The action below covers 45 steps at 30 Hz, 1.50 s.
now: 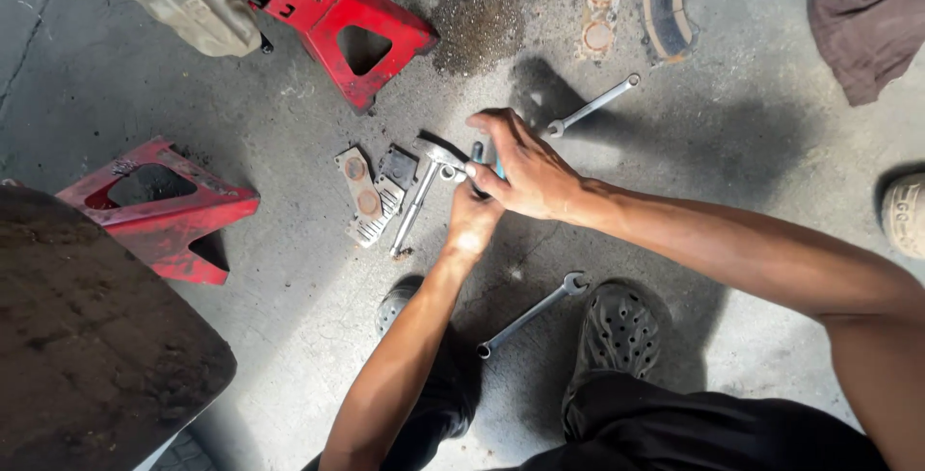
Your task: The recorder is servicing the brake assembly on a vehicle, including removing parts and applying lubricant.
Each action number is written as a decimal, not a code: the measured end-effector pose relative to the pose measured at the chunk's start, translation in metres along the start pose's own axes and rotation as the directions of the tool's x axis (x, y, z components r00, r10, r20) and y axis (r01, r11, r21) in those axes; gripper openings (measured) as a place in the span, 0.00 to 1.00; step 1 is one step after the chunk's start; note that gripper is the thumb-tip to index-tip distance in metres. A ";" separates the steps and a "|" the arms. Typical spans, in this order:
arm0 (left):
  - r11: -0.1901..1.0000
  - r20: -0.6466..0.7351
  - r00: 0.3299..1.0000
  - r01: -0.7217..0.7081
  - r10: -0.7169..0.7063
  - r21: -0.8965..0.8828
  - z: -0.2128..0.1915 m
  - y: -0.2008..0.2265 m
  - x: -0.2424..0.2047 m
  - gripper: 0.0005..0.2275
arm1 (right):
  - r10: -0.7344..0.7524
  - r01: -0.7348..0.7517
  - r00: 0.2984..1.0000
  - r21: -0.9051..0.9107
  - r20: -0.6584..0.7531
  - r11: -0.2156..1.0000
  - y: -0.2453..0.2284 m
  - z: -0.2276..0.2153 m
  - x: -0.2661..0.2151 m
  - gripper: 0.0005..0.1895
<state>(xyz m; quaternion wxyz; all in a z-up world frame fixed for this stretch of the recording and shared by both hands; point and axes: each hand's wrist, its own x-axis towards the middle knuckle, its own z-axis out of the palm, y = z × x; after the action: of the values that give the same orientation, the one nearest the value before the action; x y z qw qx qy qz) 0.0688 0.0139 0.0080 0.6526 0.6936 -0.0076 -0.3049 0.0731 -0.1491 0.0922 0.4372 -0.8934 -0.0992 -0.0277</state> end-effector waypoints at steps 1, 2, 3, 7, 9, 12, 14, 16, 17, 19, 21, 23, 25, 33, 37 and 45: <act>1.000 0.001 1.000 -0.021 0.021 -0.001 -0.003 0.020 0.005 0.08 | -0.014 0.014 1.000 -0.013 -0.009 1.000 -0.005 -0.006 0.005 0.32; 0.990 -0.049 0.992 -0.121 0.118 -0.071 -0.007 0.041 0.010 0.09 | -0.021 0.029 0.995 0.081 -0.102 0.996 -0.010 -0.012 0.010 0.31; 0.966 -0.106 0.973 -0.219 0.206 -0.134 -0.011 0.061 0.011 0.09 | -0.019 0.053 0.981 0.178 -0.192 0.983 -0.016 -0.017 0.013 0.31; 0.855 -0.391 0.843 -0.473 0.369 -0.212 -0.036 0.202 -0.002 0.21 | 0.053 0.020 0.974 0.316 -0.219 0.949 -0.015 -0.033 0.018 0.27; 0.617 -0.443 0.682 -0.725 0.581 -0.307 -0.052 0.276 -0.020 0.22 | 0.191 -0.158 0.975 0.249 -0.115 0.956 -0.008 -0.032 0.011 0.22; 0.375 -0.490 0.463 -0.886 0.739 -0.272 -0.086 0.340 -0.015 0.16 | 0.367 -0.378 0.925 0.130 0.102 0.917 0.020 -0.014 -0.013 0.17; 0.276 -0.485 0.408 -0.906 0.774 -0.321 -0.116 0.362 0.009 0.13 | 0.367 -0.380 0.921 0.097 0.130 0.920 0.029 -0.007 -0.025 0.17; 0.181 -0.483 0.357 -0.910 0.800 -0.373 -0.122 0.385 0.021 0.14 | 0.375 -0.388 0.913 0.063 0.160 0.919 0.035 -0.005 -0.035 0.17; 0.117 -0.415 0.299 -0.905 0.860 -0.409 -0.114 0.397 0.021 0.13 | 0.413 -0.428 0.890 0.036 0.194 0.903 0.036 -0.005 -0.038 0.18; 0.049 -0.346 0.224 -0.892 0.911 -0.449 -0.106 0.408 0.032 0.11 | 0.449 -0.462 0.866 0.009 0.221 0.887 0.039 -0.008 -0.039 0.18; 0.037 -0.426 0.199 -0.933 0.883 -0.358 -0.106 0.406 0.052 0.11 | 0.467 -0.479 0.851 -0.010 0.242 0.878 0.042 -0.011 -0.039 0.18; 0.012 -0.469 0.173 -0.945 0.866 -0.326 -0.076 0.420 0.053 0.09 | 0.478 -0.486 0.842 -0.032 0.249 0.873 0.044 -0.011 -0.036 0.18; -0.016 -0.512 0.143 -0.956 0.847 -0.294 -0.061 0.416 0.060 0.12 | 0.487 -0.491 0.835 -0.056 0.255 0.870 0.044 -0.011 -0.032 0.18; 0.134 -0.410 0.087 -0.987 0.908 0.088 -0.081 0.393 0.026 0.34 | 0.464 -0.474 0.822 -0.055 0.331 0.879 0.039 -0.007 -0.025 0.19; 0.126 -0.247 0.100 -0.988 0.964 0.090 -0.093 0.410 -0.009 0.31 | 0.464 -0.476 0.831 -0.037 0.306 0.878 0.060 -0.002 -0.025 0.17; 0.035 -0.473 0.063 -0.997 0.879 -0.066 -0.083 0.405 0.047 0.13 | 0.444 -0.388 0.756 -0.218 0.481 0.896 0.043 0.011 -0.017 0.15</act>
<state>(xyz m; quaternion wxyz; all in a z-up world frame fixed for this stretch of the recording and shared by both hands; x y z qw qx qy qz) 0.3001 0.0099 0.3543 0.7971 0.4035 -0.3090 0.3261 0.0648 -0.1688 0.0498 0.3416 -0.8882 -0.0105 0.3071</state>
